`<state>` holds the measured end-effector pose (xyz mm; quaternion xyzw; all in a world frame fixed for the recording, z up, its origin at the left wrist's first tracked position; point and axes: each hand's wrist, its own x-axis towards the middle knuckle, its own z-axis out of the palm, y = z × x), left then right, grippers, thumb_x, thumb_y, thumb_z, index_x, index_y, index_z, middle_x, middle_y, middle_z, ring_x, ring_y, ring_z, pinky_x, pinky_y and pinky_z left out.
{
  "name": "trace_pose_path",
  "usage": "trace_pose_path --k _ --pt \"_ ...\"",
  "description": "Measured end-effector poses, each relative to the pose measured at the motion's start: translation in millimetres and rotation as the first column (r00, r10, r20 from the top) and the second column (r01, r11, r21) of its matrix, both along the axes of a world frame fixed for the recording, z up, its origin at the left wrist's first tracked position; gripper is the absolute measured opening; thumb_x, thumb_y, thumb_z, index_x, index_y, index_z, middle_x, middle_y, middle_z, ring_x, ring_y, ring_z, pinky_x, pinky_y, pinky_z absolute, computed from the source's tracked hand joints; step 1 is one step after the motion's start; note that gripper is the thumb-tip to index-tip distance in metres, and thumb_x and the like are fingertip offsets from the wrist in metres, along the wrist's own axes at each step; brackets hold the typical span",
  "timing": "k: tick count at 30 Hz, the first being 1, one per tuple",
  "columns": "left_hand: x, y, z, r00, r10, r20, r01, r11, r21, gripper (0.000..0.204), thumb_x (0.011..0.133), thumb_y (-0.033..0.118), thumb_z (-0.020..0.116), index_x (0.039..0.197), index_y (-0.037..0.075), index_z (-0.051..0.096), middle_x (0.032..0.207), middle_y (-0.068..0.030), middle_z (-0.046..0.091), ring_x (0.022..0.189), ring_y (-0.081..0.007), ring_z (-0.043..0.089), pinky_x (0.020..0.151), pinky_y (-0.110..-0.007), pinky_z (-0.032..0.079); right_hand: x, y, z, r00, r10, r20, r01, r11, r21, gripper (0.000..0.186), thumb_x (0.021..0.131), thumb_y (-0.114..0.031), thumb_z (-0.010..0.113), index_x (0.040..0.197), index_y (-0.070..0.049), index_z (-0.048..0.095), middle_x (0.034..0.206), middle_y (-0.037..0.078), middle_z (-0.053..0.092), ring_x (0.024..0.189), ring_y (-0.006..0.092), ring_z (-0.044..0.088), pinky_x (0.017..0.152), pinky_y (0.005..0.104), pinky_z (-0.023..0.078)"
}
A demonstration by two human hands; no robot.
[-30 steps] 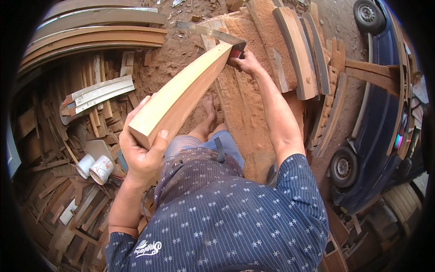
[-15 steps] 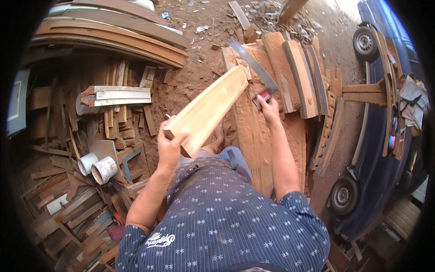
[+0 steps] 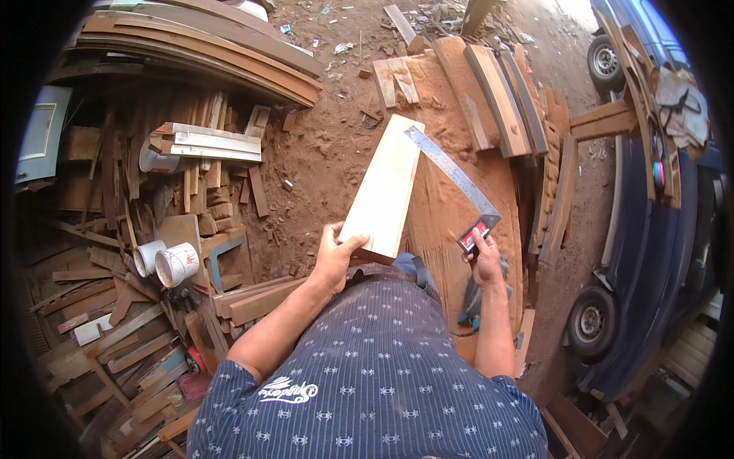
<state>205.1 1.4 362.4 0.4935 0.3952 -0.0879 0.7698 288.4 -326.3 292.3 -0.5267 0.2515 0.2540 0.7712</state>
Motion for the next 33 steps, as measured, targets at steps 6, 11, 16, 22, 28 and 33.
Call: trace_pose_path --k 6,11,16,22,28,33 --pt "-76.3 -67.5 -20.2 0.993 -0.068 -0.101 0.057 0.993 -0.107 0.077 0.093 0.016 0.073 0.149 -0.001 0.023 0.130 -0.0203 0.052 0.110 -0.0278 0.065 0.071 -0.037 0.066 -78.1 -62.6 23.1 0.997 0.050 -0.053 -0.049 0.999 0.016 0.019 0.103 -0.027 0.060 0.098 -0.009 0.059 0.071 0.001 0.060 0.049 0.0116 0.052 0.046 0.0275 0.044" --pt "-114.5 -96.7 -32.3 0.996 -0.073 0.046 0.068 0.993 0.098 0.079 0.094 0.018 0.071 0.151 0.002 0.019 0.130 -0.0203 0.053 0.105 -0.0235 0.065 0.060 -0.030 0.060 -127.3 -116.5 37.2 0.968 0.183 -0.170 -0.189 0.982 -0.020 0.019 0.103 -0.027 0.060 0.103 -0.007 0.060 0.071 0.002 0.061 0.047 0.0100 0.054 0.041 0.0237 0.041" --pt "-140.2 -115.3 -38.7 0.991 -0.063 0.118 0.043 0.985 0.166 0.072 0.094 0.015 0.069 0.148 0.003 0.023 0.127 -0.0185 0.053 0.099 -0.0213 0.064 0.056 -0.028 0.058 -149.0 -140.2 35.9 0.922 0.324 -0.211 -0.331 0.944 0.002 0.020 0.101 -0.028 0.061 0.103 -0.008 0.060 0.073 0.002 0.062 0.050 0.0091 0.055 0.041 0.0232 0.041" --pt "-148.2 -116.9 -34.3 0.987 -0.055 0.154 0.029 0.985 0.169 0.066 0.095 0.014 0.068 0.146 0.003 0.028 0.129 -0.0175 0.052 0.096 -0.0200 0.064 0.055 -0.026 0.057 -142.6 -146.0 8.9 0.889 0.431 -0.157 -0.434 0.901 0.013 0.020 0.101 -0.030 0.062 0.102 -0.010 0.060 0.072 -0.001 0.060 0.052 0.0083 0.053 0.044 0.0251 0.040" --pt "-148.5 -119.8 -38.5 0.983 -0.013 0.185 -0.020 0.984 0.175 0.062 0.095 0.013 0.067 0.146 0.005 0.033 0.128 -0.0151 0.054 0.097 -0.0203 0.065 0.053 -0.026 0.059 -145.8 -142.6 6.2 0.880 0.451 -0.151 -0.453 0.891 0.024 0.020 0.101 -0.031 0.063 0.104 -0.011 0.060 0.072 -0.002 0.057 0.052 0.0087 0.048 0.046 0.0262 0.037" --pt "-148.6 -121.0 -33.7 0.990 -0.032 0.141 0.007 0.985 0.170 0.062 0.095 0.012 0.067 0.146 0.008 0.033 0.130 -0.0135 0.054 0.106 -0.0209 0.063 0.055 -0.029 0.060 -146.4 -143.5 4.4 0.879 0.460 -0.130 -0.462 0.887 0.013 0.020 0.102 -0.031 0.062 0.104 -0.011 0.060 0.072 -0.003 0.058 0.054 0.0091 0.050 0.048 0.0259 0.038"
